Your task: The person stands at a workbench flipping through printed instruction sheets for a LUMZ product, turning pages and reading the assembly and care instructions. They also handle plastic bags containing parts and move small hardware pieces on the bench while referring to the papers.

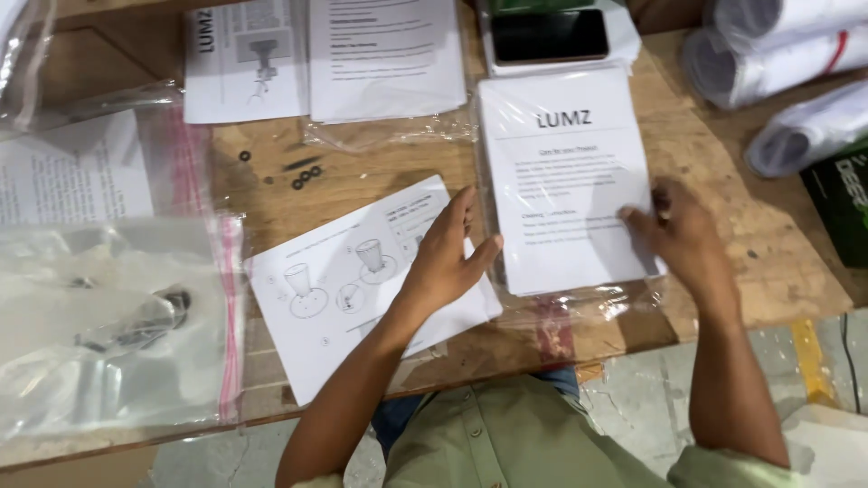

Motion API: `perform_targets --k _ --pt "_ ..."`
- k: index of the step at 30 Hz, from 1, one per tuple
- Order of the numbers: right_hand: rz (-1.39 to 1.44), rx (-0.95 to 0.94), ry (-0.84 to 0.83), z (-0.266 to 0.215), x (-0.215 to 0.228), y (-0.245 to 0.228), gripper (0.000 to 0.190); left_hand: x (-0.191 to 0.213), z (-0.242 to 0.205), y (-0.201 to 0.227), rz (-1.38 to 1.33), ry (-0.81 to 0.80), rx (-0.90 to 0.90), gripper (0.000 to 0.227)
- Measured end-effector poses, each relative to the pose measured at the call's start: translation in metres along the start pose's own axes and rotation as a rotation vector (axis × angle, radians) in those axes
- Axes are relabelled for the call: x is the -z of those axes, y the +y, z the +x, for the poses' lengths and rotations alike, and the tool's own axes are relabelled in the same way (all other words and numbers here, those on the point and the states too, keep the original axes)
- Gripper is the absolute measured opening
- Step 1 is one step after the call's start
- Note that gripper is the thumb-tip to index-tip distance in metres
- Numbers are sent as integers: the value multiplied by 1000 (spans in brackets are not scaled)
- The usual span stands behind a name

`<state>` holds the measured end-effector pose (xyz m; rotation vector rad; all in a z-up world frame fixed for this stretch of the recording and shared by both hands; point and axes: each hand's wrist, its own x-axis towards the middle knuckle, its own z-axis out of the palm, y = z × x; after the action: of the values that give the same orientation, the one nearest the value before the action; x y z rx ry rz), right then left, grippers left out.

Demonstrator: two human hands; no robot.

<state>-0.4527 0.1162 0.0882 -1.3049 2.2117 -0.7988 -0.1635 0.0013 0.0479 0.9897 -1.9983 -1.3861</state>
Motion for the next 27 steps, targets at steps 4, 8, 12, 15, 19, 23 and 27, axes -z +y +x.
perform_targets --k 4,8,12,15,19,23,27 --pt "27 -20 71 -22 -1 19 61 -41 17 -12 169 -23 -45 80" --pt "243 -105 76 -12 3 35 57 -62 18 -7 263 118 -109 87" --pt "564 -171 -109 -8 1 49 42 -64 6 9 188 113 119 90" --pt "518 -216 -124 -33 11 69 38 -76 -16 19 170 43 140 84" --pt "432 -308 -55 -63 42 110 38 -106 -22 51 104 -65 128 86" --pt "277 -346 9 -53 76 119 37 -151 -2 45 65 -102 -31 88" --pt "119 -267 96 -41 88 96 38 -166 21 39 81 -77 -157 93"
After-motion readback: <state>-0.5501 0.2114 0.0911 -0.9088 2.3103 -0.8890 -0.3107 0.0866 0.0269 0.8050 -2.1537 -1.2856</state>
